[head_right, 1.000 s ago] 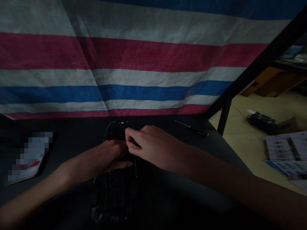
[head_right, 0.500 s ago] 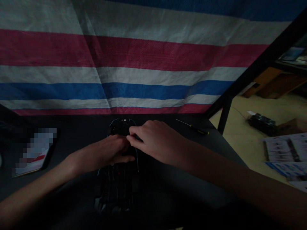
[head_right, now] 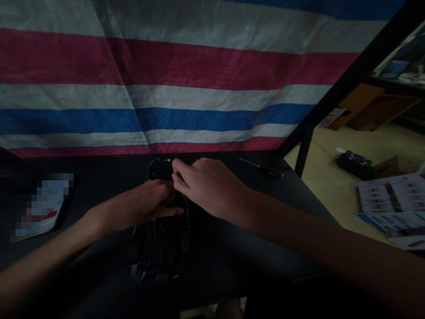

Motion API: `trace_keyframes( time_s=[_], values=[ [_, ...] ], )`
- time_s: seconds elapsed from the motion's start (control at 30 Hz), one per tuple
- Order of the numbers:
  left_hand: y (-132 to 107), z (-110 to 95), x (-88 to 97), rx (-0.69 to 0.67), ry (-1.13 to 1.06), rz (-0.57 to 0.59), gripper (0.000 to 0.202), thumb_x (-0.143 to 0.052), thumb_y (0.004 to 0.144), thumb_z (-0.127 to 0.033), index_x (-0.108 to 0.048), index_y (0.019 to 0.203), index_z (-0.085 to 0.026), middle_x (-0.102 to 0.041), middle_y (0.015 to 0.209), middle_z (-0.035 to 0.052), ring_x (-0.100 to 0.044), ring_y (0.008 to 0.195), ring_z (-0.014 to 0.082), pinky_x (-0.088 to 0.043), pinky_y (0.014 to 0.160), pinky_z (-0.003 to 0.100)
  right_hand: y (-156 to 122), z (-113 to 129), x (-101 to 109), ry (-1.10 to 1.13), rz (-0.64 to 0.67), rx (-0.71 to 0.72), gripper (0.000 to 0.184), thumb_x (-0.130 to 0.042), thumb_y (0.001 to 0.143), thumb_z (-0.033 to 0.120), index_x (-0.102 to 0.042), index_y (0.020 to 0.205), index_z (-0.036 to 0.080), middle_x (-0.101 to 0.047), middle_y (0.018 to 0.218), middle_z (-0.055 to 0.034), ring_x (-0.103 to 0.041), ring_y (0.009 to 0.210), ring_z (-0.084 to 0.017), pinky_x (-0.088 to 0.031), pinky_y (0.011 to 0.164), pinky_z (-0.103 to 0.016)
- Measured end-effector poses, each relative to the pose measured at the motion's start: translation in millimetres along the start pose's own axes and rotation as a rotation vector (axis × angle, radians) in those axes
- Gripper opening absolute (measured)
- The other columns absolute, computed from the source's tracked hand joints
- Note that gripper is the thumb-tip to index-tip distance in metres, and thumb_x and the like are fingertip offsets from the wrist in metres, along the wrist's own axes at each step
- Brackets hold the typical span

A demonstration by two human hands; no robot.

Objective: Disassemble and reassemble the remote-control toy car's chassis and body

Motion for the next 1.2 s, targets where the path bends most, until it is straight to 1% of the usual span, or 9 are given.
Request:
trace_keyframes(
  time_s=[0.13,0.2,0.3,0.37,0.43,0.57,0.73,0.93,1.2],
  values=[
    [0.0,-0.6,2.3,-0.047,0.004,-0.009,0.02,-0.069,0.11,-0.035,-0.072,0.107,-0.016,-0.079,0.109,0.0081,-0.076,0.096,0.0235,-0.053,0.087,0.036,-3.6,5.8,1.6,0.133,-0.054,0.087,0.016,-0.066,0.099,0.017,-0.065,0.116,0.018,-0.075,0.104,-0.0062,-0.068,0.097,-0.022,-0.043,0.087,-0.033],
    [0.6,1.2,2.3,-0.057,0.009,-0.004,0.023,-0.067,0.11,-0.037,-0.072,0.103,-0.015,-0.078,0.105,0.0074,-0.075,0.09,0.0214,-0.052,0.083,0.035,-5.7,4.5,0.6,0.093,-0.079,0.028,0.006,-0.063,0.104,0.023,-0.066,0.108,0.02,-0.072,0.091,-0.0039,-0.066,0.086,-0.021,-0.041,0.08,-0.034],
    [1.8,5.7,1.1,-0.04,0.031,0.014,0.03,-0.067,0.11,-0.042,-0.073,0.099,-0.015,-0.077,0.096,0.0064,-0.071,0.08,0.0186,-0.049,0.076,0.033,-7.7,2.7,-4.3,0.069,-0.095,0.001,0.013,-0.057,0.111,0.028,-0.067,0.106,0.021,-0.068,0.081,-0.0015,-0.061,0.075,-0.02,-0.038,0.074,-0.034],
    [2.2,7.3,1.2,-0.036,0.027,0.014,0.031,-0.067,0.11,-0.043,-0.073,0.097,-0.016,-0.075,0.092,0.0051,-0.069,0.076,0.0174,-0.047,0.073,0.033,-9.8,2.4,-5.6,0.154,-0.132,0.099,0.005,-0.062,0.106,0.02,-0.064,0.11,0.021,-0.072,0.092,-0.0023,-0.065,0.084,-0.02,-0.043,0.08,-0.033],
    [2.1,7.0,2.8,-0.047,0.008,0.004,0.03,-0.068,0.109,-0.044,-0.072,0.098,-0.016,-0.074,0.088,0.0034,-0.067,0.073,0.0164,-0.045,0.071,0.032,-14.7,-0.4,-3.7,0.25,-0.178,0.228,0.013,-0.063,0.101,0.012,-0.062,0.11,0.022,-0.074,0.103,-0.0037,-0.068,0.095,-0.02,-0.047,0.089,-0.032],
    [1.4,4.5,6.8,-0.042,-0.038,0.01,0.033,-0.069,0.108,-0.05,-0.07,0.111,-0.018,-0.066,0.076,-0.0022,-0.061,0.067,0.0153,-0.04,0.067,0.031,-32.4,-12.6,1.8,0.354,-0.183,0.354,0.011,-0.059,0.108,0.017,-0.064,0.116,0.022,-0.076,0.116,-0.0062,-0.072,0.103,-0.02,-0.052,0.091,-0.032],
    [1.1,-0.6,8.0,-0.044,-0.051,0.027,0.033,-0.069,0.107,-0.048,-0.071,0.124,-0.019,-0.064,0.075,-0.0032,-0.06,0.068,0.0156,-0.039,0.067,0.03,-60.8,-27.4,3.5,0.328,-0.215,0.189,0.012,-0.062,0.108,0.022,-0.066,0.12,0.022,-0.079,0.117,-0.0071,-0.075,0.1,-0.02,-0.054,0.086,-0.031],
    [-0.1,-3.8,6.0,-0.024,-0.001,0.005,0.03,-0.068,0.106,-0.042,-0.072,0.124,-0.018,-0.064,0.077,-0.0024,-0.06,0.071,0.0164,-0.039,0.07,0.03,-87.7,-34.7,-9.4,0.327,-0.104,0.043,0.011,-0.059,0.108,0.025,-0.068,0.115,0.023,-0.078,0.11,-0.0055,-0.075,0.091,-0.019,-0.053,0.082,-0.03],
    [1.5,0.7,5.0,0.017,-0.047,0.011,0.031,-0.068,0.105,-0.043,-0.071,0.122,-0.017,-0.068,0.083,-0.0005,-0.062,0.074,0.0157,-0.043,0.071,0.029,-102.0,-30.5,-30.0,0.404,0.017,0.032,0.011,-0.06,0.108,0.023,-0.068,0.116,0.023,-0.074,0.108,-0.004,-0.071,0.093,-0.019,-0.051,0.084,-0.032]
  ],
)
Point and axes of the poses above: each hand's wrist, its own y-axis towards the middle knuckle, its own x-axis out of the back of the hand, z = x × y, the point moved 5 cm from there along y, towards the middle knuckle
